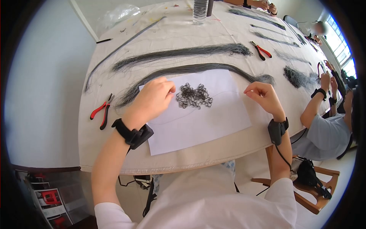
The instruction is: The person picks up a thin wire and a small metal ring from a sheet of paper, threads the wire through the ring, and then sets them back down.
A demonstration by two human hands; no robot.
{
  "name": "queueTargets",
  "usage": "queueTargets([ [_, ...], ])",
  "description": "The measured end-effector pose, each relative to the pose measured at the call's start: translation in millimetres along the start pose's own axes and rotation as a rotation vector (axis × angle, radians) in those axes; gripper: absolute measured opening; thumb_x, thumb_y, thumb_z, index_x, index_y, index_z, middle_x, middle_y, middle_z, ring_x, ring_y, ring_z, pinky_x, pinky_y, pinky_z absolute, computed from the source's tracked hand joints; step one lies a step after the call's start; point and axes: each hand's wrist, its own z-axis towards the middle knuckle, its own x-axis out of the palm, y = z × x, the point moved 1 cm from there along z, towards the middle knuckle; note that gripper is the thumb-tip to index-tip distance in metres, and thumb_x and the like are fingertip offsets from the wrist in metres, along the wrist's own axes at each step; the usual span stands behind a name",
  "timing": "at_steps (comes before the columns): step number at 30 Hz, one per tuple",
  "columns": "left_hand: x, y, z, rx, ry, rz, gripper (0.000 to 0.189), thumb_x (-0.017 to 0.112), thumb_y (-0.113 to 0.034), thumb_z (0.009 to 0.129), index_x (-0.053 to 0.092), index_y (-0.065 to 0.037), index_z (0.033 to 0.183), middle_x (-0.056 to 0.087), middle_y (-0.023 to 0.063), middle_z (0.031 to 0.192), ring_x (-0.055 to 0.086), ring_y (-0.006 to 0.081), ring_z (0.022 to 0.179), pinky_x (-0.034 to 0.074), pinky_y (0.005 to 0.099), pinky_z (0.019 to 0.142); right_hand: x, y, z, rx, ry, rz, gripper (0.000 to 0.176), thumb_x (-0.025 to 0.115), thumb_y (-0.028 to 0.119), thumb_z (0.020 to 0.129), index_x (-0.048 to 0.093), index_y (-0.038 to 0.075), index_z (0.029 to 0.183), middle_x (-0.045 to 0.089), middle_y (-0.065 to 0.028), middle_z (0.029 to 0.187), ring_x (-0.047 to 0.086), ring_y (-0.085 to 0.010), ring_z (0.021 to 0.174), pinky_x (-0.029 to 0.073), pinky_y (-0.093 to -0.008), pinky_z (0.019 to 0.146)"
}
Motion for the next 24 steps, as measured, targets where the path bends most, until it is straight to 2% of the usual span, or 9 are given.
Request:
queueTargets([
  [6,14.8,-2.7,12.6,0.08,-0.02,-0.04,0.005,0.062,-0.004,0.078,0.059,0.0,0.078,0.059,0.016,0.08,0.059,0.0335,0.078,0.046,0.0406,0.07,7.4,7.3,-2.3,-0.041,0.039,-0.124,0.007,0.065,0.006,0.08,0.069,0.005,0.086,0.03,0.0021,0.054,0.028,-0.0069,0.052,0.023,-0.0257,0.049],
  [13,7.4,-5.2,14.5,0.012,0.03,-0.102,0.007,0.064,-0.005,0.078,0.058,0.0,0.079,0.059,0.0141,0.076,0.059,0.0295,0.072,0.046,0.037,0.066,8.4,8.7,-5.2,-0.099,0.029,-0.157,0.007,0.066,0.007,0.08,0.068,0.006,0.086,0.036,-0.001,0.054,0.031,-0.0096,0.051,0.027,-0.0263,0.048],
  [15,-1.3,-9.9,13.5,-0.184,0.123,-0.32,0.007,0.064,-0.004,0.08,0.059,0.0,0.081,0.062,0.0116,0.076,0.061,0.0226,0.069,0.047,0.0328,0.064,8.1,9.6,-6.1,-0.103,0.024,-0.159,0.007,0.066,0.007,0.08,0.068,0.006,0.086,0.036,-0.0014,0.054,0.031,-0.0101,0.051,0.028,-0.0263,0.048],
  [16,-2.1,-7.4,12.8,-0.182,0.125,-0.32,0.007,0.064,-0.004,0.08,0.059,0.0,0.081,0.062,0.0116,0.076,0.061,0.0226,0.069,0.047,0.0328,0.064,7.8,10.6,-6.5,-0.072,0.036,-0.164,0.006,0.065,0.005,0.08,0.068,0.004,0.085,0.044,-0.0008,0.058,0.034,-0.0084,0.053,0.029,-0.0253,0.049],
  [17,-3.1,-3.2,12.1,-0.195,0.112,-0.358,0.007,0.064,-0.004,0.08,0.059,0.0,0.084,0.063,0.0102,0.076,0.061,0.0186,0.069,0.047,0.0306,0.063,7.2,11.6,-6.6,-0.043,0.048,-0.17,0.006,0.065,0.003,0.08,0.068,0.002,0.084,0.052,-0.0001,0.063,0.036,-0.0067,0.055,0.031,-0.0242,0.051],
  [18,-4.4,-2.0,12.2,-0.206,0.095,-0.398,0.008,0.064,-0.004,0.081,0.059,-0.001,0.086,0.064,0.0089,0.076,0.061,0.0146,0.068,0.047,0.0284,0.062,6.9,12.2,-6.5,-0.044,0.047,-0.176,0.006,0.065,0.003,0.08,0.068,0.002,0.084,0.052,-0.0001,0.063,0.036,-0.0067,0.055,0.031,-0.0242,0.051],
  [21,-13.2,-9.4,10.5,-0.259,0.021,-0.435,0.014,0.064,-0.003,0.081,0.058,-0.002,0.093,0.064,0.0062,0.075,0.059,0.0104,0.067,0.046,0.026,0.061,7.8,13.6,-4.5,-0.069,0.026,-0.179,0.006,0.065,0.003,0.08,0.068,0.003,0.085,0.051,-0.0001,0.062,0.037,-0.0068,0.054,0.03,-0.024,0.05],
  [24,-21.3,-18.9,7.2,-0.234,0.002,-0.417,0.019,0.065,-0.004,0.081,0.056,-0.003,0.098,0.064,0.0062,0.077,0.059,0.0103,0.067,0.046,0.0256,0.061,9.1,19.7,-1.8,-0.06,-0.01,-0.216,0.006,0.065,0.003,0.08,0.068,0.003,0.085,0.051,-0.0009,0.06,0.038,-0.007,0.053,0.031,-0.0239,0.05],
])
